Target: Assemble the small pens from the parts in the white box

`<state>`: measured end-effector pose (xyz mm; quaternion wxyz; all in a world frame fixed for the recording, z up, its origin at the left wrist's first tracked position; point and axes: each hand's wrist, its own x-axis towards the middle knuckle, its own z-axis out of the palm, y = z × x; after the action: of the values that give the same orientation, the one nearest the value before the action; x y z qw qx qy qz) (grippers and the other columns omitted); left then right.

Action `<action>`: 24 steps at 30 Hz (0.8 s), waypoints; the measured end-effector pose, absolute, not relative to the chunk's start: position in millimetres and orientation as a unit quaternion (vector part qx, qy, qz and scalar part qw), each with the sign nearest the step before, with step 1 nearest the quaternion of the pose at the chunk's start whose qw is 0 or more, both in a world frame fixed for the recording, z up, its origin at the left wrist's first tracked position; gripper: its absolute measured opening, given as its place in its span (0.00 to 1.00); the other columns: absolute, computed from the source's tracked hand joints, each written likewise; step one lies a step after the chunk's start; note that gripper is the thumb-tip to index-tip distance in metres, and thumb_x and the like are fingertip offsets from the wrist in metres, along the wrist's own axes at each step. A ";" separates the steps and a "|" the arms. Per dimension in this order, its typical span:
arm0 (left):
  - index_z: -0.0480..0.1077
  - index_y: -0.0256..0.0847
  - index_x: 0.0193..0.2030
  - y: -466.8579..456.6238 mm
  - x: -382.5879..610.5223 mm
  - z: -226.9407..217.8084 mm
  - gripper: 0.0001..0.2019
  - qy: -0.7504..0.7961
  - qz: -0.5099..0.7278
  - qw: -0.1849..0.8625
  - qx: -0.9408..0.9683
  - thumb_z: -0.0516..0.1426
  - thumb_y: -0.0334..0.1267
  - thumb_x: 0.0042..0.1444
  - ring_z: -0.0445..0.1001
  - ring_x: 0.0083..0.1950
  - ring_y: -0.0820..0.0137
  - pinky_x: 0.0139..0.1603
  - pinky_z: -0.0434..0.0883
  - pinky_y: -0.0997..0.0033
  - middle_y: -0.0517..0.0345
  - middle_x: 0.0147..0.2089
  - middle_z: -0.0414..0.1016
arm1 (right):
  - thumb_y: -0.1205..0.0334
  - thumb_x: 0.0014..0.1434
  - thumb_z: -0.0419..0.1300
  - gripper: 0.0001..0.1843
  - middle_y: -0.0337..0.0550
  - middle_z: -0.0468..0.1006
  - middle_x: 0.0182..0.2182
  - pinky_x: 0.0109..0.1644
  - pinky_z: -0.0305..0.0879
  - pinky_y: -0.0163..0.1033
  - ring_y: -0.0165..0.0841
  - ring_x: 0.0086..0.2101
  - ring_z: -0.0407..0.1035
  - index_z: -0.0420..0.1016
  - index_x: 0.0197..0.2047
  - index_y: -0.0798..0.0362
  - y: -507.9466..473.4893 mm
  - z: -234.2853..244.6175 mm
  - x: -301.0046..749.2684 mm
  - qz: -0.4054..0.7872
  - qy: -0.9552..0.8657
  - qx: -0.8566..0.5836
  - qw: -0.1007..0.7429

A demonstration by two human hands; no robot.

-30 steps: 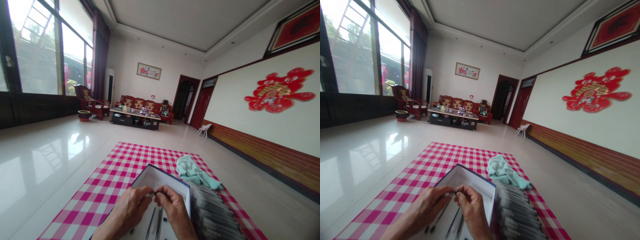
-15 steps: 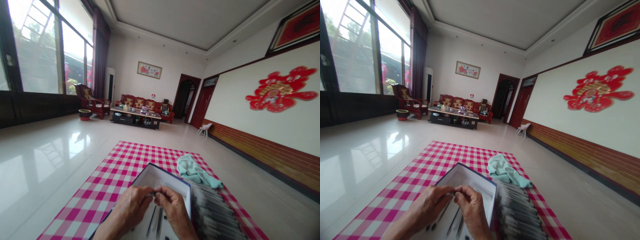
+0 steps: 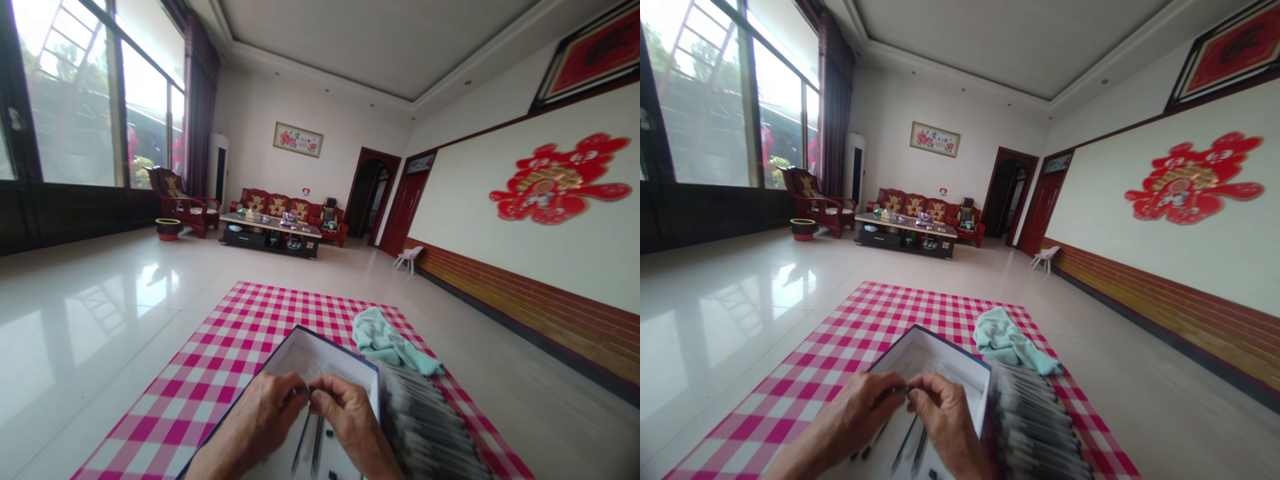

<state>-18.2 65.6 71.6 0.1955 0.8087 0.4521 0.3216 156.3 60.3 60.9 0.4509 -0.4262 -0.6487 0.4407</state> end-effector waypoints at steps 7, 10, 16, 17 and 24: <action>0.72 0.41 0.29 63.7 -16.8 69.4 0.12 0.444 0.318 0.198 0.814 0.50 0.38 0.59 0.69 0.24 0.74 0.25 0.57 0.78 0.61 0.23 0.73 | 0.52 0.60 0.54 0.18 0.35 0.68 0.21 0.30 0.57 0.32 0.28 0.25 0.62 0.71 0.25 0.55 55.8 68.3 156.2 0.308 -0.710 -0.476 0.418; 0.72 0.42 0.31 65.2 -16.9 67.3 0.12 0.441 0.318 0.203 0.815 0.49 0.37 0.59 0.70 0.25 0.74 0.26 0.58 0.78 0.61 0.24 0.74 | 0.53 0.64 0.47 0.20 0.36 0.68 0.23 0.31 0.57 0.32 0.29 0.27 0.63 0.68 0.25 0.54 51.6 72.0 155.2 0.276 -0.727 -0.480 0.405; 0.72 0.42 0.29 65.3 -16.4 66.8 0.11 0.449 0.309 0.186 0.817 0.51 0.38 0.59 0.69 0.24 0.75 0.25 0.58 0.78 0.62 0.23 0.72 | 0.60 0.62 0.50 0.08 0.37 0.70 0.31 0.40 0.59 0.34 0.31 0.35 0.65 0.68 0.35 0.52 47.8 73.9 154.7 0.239 -0.763 -0.461 0.385; 0.71 0.41 0.29 64.9 -16.3 67.0 0.11 0.449 0.308 0.185 0.818 0.51 0.38 0.59 0.69 0.24 0.74 0.25 0.58 0.78 0.61 0.22 0.72 | 0.60 0.62 0.50 0.09 0.37 0.70 0.31 0.41 0.58 0.34 0.31 0.35 0.65 0.68 0.34 0.52 48.9 71.8 153.7 0.230 -0.768 -0.458 0.384; 0.72 0.42 0.31 63.7 -17.4 70.1 0.11 0.425 0.309 0.202 0.826 0.50 0.36 0.59 0.71 0.26 0.74 0.27 0.60 0.78 0.61 0.25 0.74 | 0.56 0.66 0.42 0.20 0.36 0.66 0.23 0.33 0.57 0.34 0.30 0.27 0.63 0.63 0.25 0.51 53.0 63.7 148.8 0.237 -0.749 -0.483 0.387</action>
<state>-17.4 63.7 70.1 0.2024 0.8263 0.4252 0.3089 148.8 53.0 63.7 0.3866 -0.4826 -0.7494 0.2367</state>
